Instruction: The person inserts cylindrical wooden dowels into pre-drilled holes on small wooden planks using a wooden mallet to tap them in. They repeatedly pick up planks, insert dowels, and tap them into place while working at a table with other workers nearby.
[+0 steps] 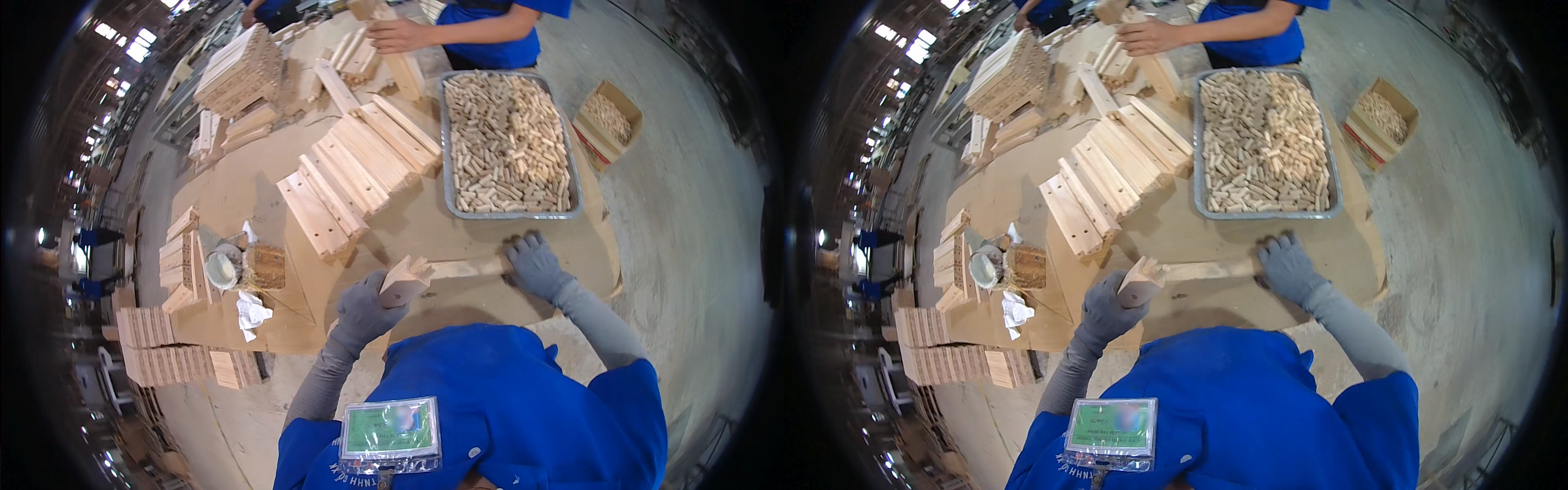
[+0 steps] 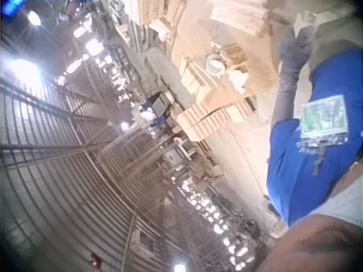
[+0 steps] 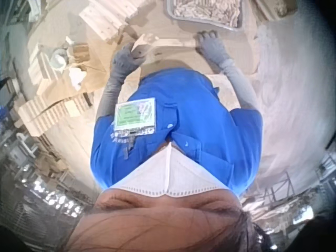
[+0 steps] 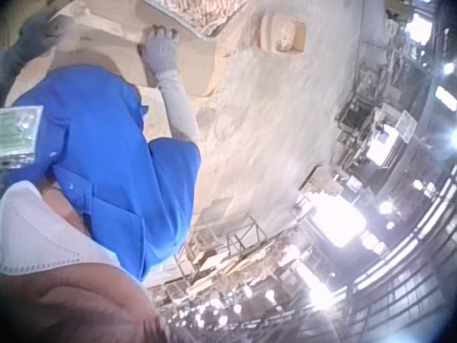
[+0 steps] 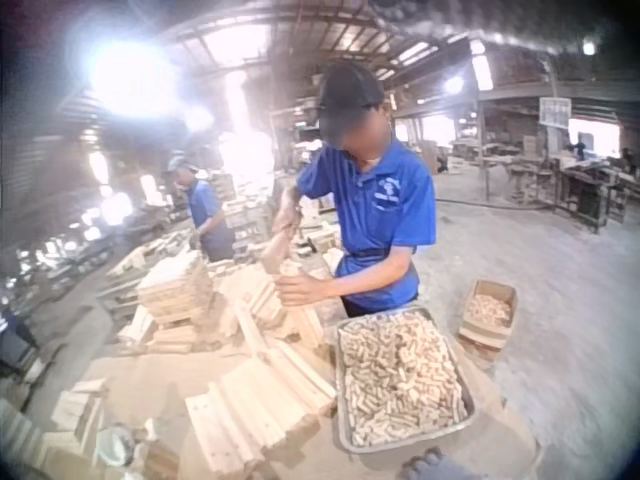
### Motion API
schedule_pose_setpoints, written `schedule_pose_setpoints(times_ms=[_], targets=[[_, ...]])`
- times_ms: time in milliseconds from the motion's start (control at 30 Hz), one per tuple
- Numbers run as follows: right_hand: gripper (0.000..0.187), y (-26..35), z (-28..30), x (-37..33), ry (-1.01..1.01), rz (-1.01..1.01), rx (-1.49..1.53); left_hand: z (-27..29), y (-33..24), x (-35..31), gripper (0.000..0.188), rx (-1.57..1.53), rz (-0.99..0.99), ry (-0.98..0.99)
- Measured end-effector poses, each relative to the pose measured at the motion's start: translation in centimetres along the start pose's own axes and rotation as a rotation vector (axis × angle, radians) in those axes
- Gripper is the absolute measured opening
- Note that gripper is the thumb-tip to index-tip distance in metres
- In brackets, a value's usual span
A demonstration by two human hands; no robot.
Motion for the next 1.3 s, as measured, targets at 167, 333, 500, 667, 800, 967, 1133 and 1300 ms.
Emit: schedule_pose_setpoints(times_ms=[167, 333, 500, 667, 800, 967, 1133, 1300], targets=[[0.053, 1.3, 4.3, -4.4, 0.281, -0.23, 0.357, 0.3, 2.1, -0.3, 0.039, -0.011, 0.106, -0.087], [0.039, 2.4, 9.9, -8.1, -0.483, -0.119, 1.248, 0.6, 2.5, -0.3, 0.045, 0.001, 0.095, -0.077], [0.036, 2.6, 7.8, -8.4, -0.462, 0.19, 0.95, 1.2, 1.0, 1.7, 0.037, 0.022, -0.061, -0.2], [0.037, 4.1, 11.4, -6.6, -0.075, -0.02, 0.998, 1.0, 1.8, 2.1, 0.038, 0.055, -0.044, -0.109], [0.037, 3.3, 9.0, -7.8, -0.487, -0.213, 1.339, 1.2, 1.1, 3.0, 0.041, 0.014, -0.08, -0.087], [0.059, 3.3, 5.4, -5.3, 0.188, -0.137, 0.742, 0.4, 1.7, 2.7, 0.038, -0.068, 0.026, 0.026], [0.052, 0.3, 1.0, -4.5, 0.087, -0.152, 0.423, 3.8, 4.3, 5.8, 0.03, -0.937, 0.628, -0.072], [0.027, -2.6, 2.9, 3.4, -0.422, -0.074, 0.355, 8.6, 9.2, 10.5, 0.038, -1.573, 0.695, -0.144]])
Point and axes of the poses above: each hand's wrist, its own x-axis towards the middle knuckle, its own z-axis out of the back of the hand, y = z × x, the point moved 2 cm from there along x, towards the middle knuckle, and after that the axes turned 9 degrees about x, right-handed, at the moved point
